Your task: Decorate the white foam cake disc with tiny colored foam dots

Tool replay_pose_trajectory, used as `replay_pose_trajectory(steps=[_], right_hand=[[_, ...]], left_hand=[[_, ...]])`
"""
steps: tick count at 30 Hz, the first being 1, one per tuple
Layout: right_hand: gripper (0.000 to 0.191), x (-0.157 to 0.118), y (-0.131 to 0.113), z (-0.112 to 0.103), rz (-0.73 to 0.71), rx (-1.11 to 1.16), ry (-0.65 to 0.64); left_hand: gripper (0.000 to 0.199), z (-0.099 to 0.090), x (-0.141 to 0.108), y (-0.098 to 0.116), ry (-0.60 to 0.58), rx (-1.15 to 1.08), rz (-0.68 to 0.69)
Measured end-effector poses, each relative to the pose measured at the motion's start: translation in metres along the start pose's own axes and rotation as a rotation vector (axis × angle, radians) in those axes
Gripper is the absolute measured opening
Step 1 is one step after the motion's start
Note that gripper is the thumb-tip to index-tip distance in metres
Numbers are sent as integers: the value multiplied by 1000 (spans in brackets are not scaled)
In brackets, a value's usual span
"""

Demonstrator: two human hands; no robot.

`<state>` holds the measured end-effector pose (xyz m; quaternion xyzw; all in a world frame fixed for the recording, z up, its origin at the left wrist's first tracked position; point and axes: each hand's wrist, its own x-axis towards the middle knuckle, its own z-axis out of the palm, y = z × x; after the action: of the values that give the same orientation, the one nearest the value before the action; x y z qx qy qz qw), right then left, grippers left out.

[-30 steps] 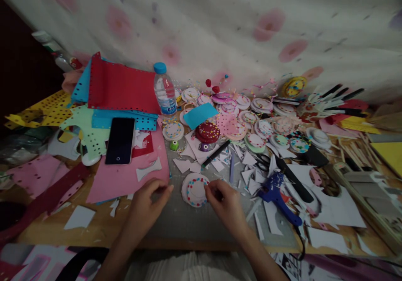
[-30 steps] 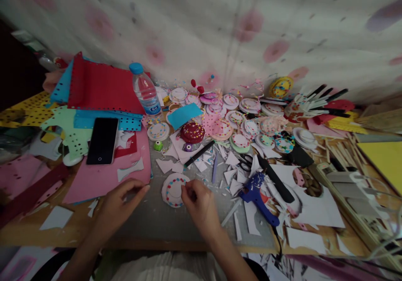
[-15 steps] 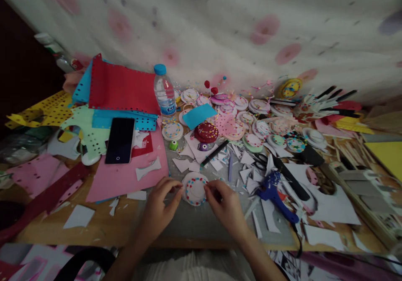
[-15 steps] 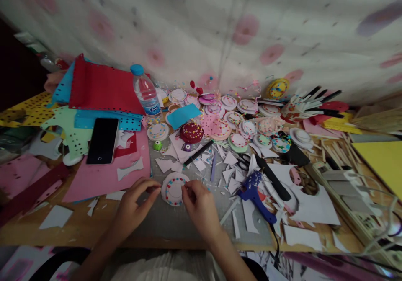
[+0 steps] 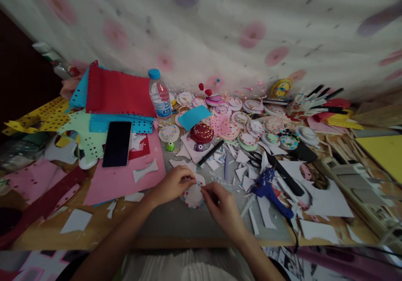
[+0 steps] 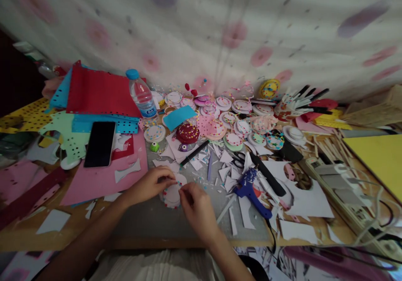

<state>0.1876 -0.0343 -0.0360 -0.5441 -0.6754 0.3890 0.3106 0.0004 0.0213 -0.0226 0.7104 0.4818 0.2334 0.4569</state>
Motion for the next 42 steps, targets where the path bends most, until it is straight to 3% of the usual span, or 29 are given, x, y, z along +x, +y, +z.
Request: replay_pose_trajectory(steps=[12, 19, 24, 27, 36, 42], right_hand=[[23, 4, 11, -1, 59, 66, 10], [22, 7, 6, -6, 48, 172, -9], [28, 10, 2, -8, 131, 404, -65], [27, 12, -1, -7, 174, 550, -79], [31, 19, -11, -8, 224, 693, -148], [33, 20, -10, -7, 228, 681, -121]], left_hand=[[17, 3, -4, -5, 94, -71, -64], [26, -13, -17, -5, 74, -121, -23], [82, -14, -27, -8, -72, -52, 75], [97, -8, -28, -7, -143, -47, 97], [90, -3, -23, -15, -145, 72, 203], [97, -2, -23, -15, -159, 126, 198]])
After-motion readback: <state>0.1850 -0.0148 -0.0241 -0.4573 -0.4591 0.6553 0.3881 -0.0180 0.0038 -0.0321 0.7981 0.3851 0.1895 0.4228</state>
